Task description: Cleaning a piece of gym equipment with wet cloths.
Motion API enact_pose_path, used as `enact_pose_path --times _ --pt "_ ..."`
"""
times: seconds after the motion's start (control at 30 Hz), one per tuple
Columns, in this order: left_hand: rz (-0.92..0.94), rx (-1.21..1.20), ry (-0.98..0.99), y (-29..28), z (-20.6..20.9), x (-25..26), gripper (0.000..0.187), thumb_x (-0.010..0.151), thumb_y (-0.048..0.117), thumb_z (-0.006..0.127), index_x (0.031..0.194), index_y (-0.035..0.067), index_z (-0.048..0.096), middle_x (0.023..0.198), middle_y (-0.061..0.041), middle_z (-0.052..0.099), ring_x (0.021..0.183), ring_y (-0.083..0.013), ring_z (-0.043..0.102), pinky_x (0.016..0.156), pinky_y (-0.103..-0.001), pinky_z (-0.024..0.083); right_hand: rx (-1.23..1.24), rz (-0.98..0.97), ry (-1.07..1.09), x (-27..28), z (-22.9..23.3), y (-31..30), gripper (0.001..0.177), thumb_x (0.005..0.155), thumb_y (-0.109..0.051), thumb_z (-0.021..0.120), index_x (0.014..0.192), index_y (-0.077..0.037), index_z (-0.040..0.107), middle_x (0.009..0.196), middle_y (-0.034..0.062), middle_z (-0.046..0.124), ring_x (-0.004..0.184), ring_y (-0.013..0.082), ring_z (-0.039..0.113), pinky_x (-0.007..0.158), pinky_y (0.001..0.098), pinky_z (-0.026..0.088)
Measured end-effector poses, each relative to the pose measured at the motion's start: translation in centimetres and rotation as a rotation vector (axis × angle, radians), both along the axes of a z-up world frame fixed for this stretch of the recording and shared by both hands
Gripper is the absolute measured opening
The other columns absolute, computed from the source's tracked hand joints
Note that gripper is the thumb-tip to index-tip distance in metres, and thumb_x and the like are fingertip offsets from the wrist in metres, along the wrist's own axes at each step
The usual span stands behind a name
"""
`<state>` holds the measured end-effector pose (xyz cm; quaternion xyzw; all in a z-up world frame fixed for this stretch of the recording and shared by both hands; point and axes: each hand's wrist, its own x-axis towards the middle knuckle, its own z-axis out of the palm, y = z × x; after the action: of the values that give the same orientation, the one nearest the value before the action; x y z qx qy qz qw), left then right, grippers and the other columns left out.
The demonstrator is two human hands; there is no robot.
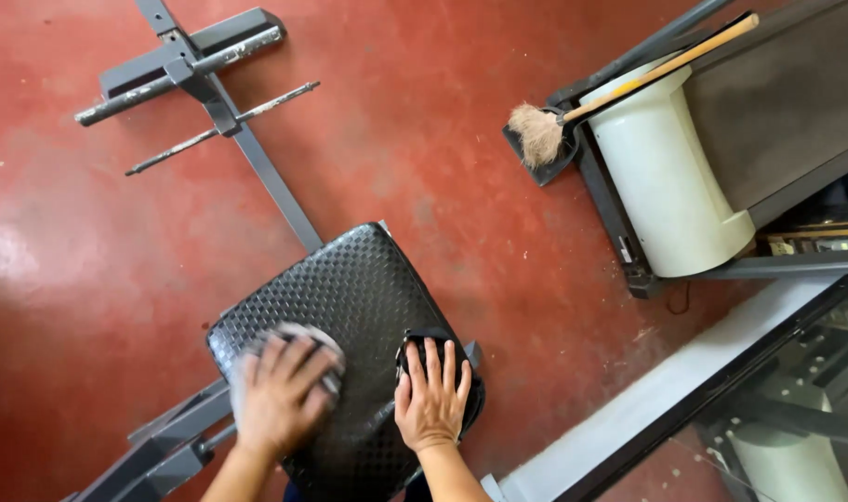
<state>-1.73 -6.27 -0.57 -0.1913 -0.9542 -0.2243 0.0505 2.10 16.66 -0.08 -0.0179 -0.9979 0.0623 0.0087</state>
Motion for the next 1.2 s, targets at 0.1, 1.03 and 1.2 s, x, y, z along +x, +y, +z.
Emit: enact_pose_path --times 0.1,1.03,1.2 --pt "0.41 -0.257 -0.105 0.5 -4.2 -5.0 0.05 0.087 0.045 0.061 0.136 0.037 0.064 0.146 0.0 0.056 0.142 -0.0393 0.047 0.117 -0.064 0.031 0.01 -0.001 0.006 -0.2 -0.2 0.0 0.057 0.089 -0.034 0.057 0.145 -0.019 0.056 0.156 0.0084 0.047 0.146 0.0389 0.037 0.117 0.0589 0.025" --pt "0.071 -0.13 0.016 7.9 2.1 15.8 0.085 0.077 0.065 0.065 0.153 0.032 0.045 0.163 -0.006 0.038 0.148 -0.0427 0.031 0.113 -0.069 0.022 -0.353 -0.598 -0.357 0.1 -1.5 6.2 0.078 0.086 -0.07 0.05 0.147 -0.022 0.049 0.139 0.0059 0.062 0.12 0.0363 0.062 0.098 0.0468 0.05" --pt "-0.045 -0.169 0.045 10.7 2.7 13.5 0.081 0.079 0.058 0.067 0.152 0.03 0.046 0.158 -0.01 0.041 0.144 -0.0451 0.035 0.108 -0.072 0.027 -0.896 -0.901 -0.307 4.3 -0.8 7.4 0.076 0.091 -0.065 0.035 0.144 -0.014 0.055 0.135 0.0113 0.067 0.121 0.0329 0.064 0.103 0.0427 0.046"
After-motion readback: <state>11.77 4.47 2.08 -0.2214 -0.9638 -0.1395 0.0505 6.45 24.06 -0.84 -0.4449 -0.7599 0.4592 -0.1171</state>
